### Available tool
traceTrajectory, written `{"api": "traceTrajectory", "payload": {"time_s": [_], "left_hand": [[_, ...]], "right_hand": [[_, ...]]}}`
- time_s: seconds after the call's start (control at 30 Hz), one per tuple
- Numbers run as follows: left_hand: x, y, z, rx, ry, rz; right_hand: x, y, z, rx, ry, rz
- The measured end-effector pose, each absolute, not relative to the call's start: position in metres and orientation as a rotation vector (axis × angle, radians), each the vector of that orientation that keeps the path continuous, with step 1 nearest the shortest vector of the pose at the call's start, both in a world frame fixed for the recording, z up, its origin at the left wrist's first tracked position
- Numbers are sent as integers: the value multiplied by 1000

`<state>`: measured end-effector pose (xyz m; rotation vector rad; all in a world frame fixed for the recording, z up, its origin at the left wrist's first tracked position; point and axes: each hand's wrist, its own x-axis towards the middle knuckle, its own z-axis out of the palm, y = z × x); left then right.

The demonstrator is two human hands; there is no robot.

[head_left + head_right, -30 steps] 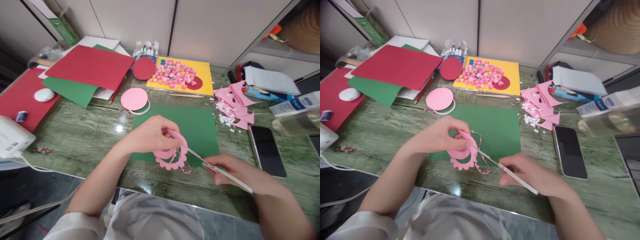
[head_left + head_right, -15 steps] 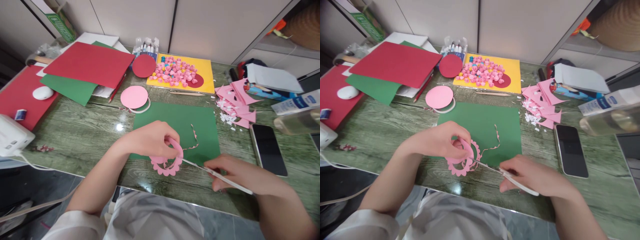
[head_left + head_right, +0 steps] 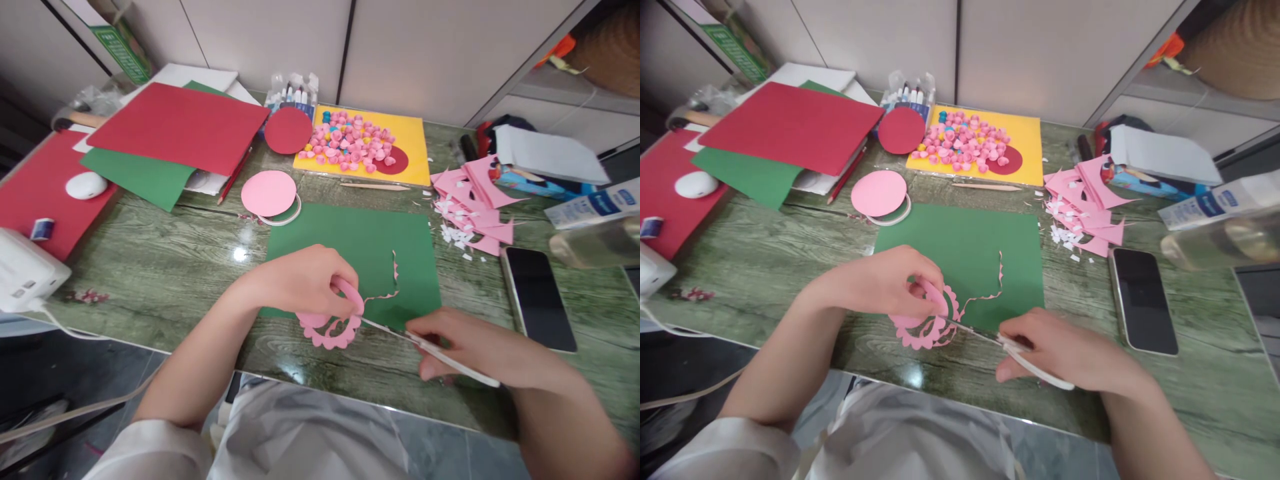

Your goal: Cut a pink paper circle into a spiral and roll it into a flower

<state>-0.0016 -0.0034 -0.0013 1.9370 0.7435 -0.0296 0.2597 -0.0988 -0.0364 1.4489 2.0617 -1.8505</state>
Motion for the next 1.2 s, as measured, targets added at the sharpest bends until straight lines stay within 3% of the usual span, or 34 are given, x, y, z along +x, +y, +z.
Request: {"api": "traceTrajectory", "payload": {"time_s": [0.53,1.2], "left_hand": [[10,-6,-4,1558,992,563],[31,-23,-16,1466,1035,754]], "right_hand": [[252,-94,-30,1439,1885,-2426],[234,-94,-35,1470,2208,-2382]]}}
